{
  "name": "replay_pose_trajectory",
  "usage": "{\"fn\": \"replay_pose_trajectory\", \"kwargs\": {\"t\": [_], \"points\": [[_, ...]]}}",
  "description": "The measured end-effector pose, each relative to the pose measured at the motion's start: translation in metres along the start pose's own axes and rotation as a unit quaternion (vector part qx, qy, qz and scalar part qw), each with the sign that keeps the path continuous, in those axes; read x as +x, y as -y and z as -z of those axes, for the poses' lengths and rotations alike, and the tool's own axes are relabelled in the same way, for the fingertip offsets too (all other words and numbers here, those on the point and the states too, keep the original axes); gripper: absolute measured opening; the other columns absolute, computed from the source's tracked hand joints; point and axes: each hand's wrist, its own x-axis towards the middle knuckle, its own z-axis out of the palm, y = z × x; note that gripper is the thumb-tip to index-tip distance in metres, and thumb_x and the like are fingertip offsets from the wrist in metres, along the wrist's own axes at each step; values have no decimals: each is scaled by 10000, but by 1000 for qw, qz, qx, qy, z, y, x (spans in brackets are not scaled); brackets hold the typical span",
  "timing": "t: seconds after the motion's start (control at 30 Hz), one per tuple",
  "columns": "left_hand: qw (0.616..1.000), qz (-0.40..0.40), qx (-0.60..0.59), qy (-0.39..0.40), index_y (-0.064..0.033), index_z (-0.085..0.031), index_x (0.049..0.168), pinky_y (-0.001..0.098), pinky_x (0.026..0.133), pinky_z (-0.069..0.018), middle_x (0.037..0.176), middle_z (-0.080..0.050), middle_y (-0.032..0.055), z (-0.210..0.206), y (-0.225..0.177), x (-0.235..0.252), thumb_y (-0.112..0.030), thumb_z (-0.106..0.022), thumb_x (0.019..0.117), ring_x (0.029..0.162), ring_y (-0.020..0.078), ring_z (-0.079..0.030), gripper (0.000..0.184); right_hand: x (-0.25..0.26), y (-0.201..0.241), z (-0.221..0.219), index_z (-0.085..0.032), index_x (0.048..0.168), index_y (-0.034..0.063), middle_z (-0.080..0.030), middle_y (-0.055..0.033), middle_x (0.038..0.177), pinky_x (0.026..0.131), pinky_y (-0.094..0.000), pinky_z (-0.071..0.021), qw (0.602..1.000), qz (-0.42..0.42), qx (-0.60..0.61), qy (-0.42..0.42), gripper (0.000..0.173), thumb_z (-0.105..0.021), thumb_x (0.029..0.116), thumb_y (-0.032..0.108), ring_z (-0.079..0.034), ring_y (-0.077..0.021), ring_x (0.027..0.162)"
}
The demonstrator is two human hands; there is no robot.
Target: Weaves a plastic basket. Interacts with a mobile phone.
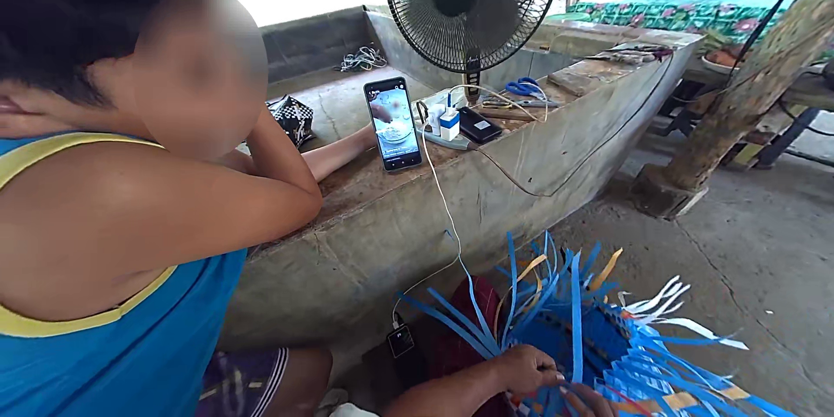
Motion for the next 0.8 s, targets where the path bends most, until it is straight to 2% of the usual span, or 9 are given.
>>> {"fn": "replay_pose_trajectory", "kwargs": {"t": [0.1, 0.27, 0.3, 0.37, 0.47, 0.57, 0.63, 0.73, 0.8], "points": [[1000, -17, 0, 21, 91, -649, 1076, 439, 861, -491, 997, -650, 201, 0, -1, 0, -227, -470, 1098, 904, 252, -610, 366, 20, 1, 7, -719, 1020, -86, -693, -273, 1034, 936, -520, -546, 993, -89, 64, -33, 205, -584, 991, 66, -676, -411, 1017], [985, -67, 152, 39, 122, -651, 1206, 563, 1024, -464, 1226, -594, 316, 5, -15, 1, -103, -518, 1061, 1169, 447, -591, 300, 56, 20, 6, -686, 907, -152, -679, -321, 925, 842, -602, -536, 973, -229, 21, -33, 293, -584, 1005, 105, -682, -485, 908], [984, -45, 171, 37, 115, -635, 1240, 573, 1021, -469, 1246, -587, 317, 3, -18, 2, -98, -527, 1056, 1180, 457, -589, 302, 59, 19, 4, -677, 969, -163, -662, -340, 983, 861, -597, -528, 964, -262, 36, -34, 295, -576, 1016, 111, -665, -489, 947], [986, -29, 161, 14, 97, -602, 1290, 575, 1029, -475, 1266, -589, 307, -3, -19, 3, -85, -542, 1045, 1195, 449, -594, 312, 62, 18, 4, -571, 1292, -167, -598, -364, 1237, 953, -556, -514, 935, -335, 111, -31, 374, -543, 1040, 108, -631, -450, 1090], [995, -58, 77, -28, 132, -564, 1320, 573, 1091, -427, 1292, -597, 336, -7, -11, 2, -25, -507, 1032, 1247, 455, -580, 332, 60, 25, 13, -348, 1499, -127, -616, -285, 1186, 726, -361, -564, 896, -372, 236, -58, 502, -467, 1051, 66, -650, -207, 793], [999, -36, 9, -26, 118, -552, 1341, 575, 1069, -443, 1285, -615, 325, -10, -14, 2, -32, -459, 1053, 1220, 436, -605, 338, 39, 27, 10, -504, 1223, -170, -662, -134, 926, 720, -245, -564, 876, -362, 296, -118, 291, -482, 1030, 47, -650, -60, 740], [999, 24, -39, -27, 100, -594, 1289, 552, 1015, -462, 1229, -637, 296, -12, -22, 6, -97, -435, 1075, 1148, 390, -621, 332, 20, 23, 4, -562, 1078, -166, -684, -89, 957, 810, -212, -559, 874, -328, 329, -142, 202, -508, 1000, 11, -656, -10, 843], [992, 127, -16, 11, 109, -632, 1215, 586, 989, -454, 1177, -645, 305, -9, -31, 16, -366, -485, 1090, 1111, 400, -625, 513, -1, 12, -3, -671, 971, -139, -641, -109, 1066, 912, -183, -534, 905, -241, 320, -146, 151, -583, 875, -62, -619, -27, 1029], [989, 143, 22, 36, 119, -644, 1173, 598, 956, -463, 1134, -652, 309, -7, -30, 23, -395, -522, 1072, 1067, 407, -635, 538, -6, 12, 1, -713, 1028, -147, -635, -193, 1037, 915, -222, -512, 917, -250, 283, -131, 198, -636, 876, -46, -596, -112, 1012]]}}
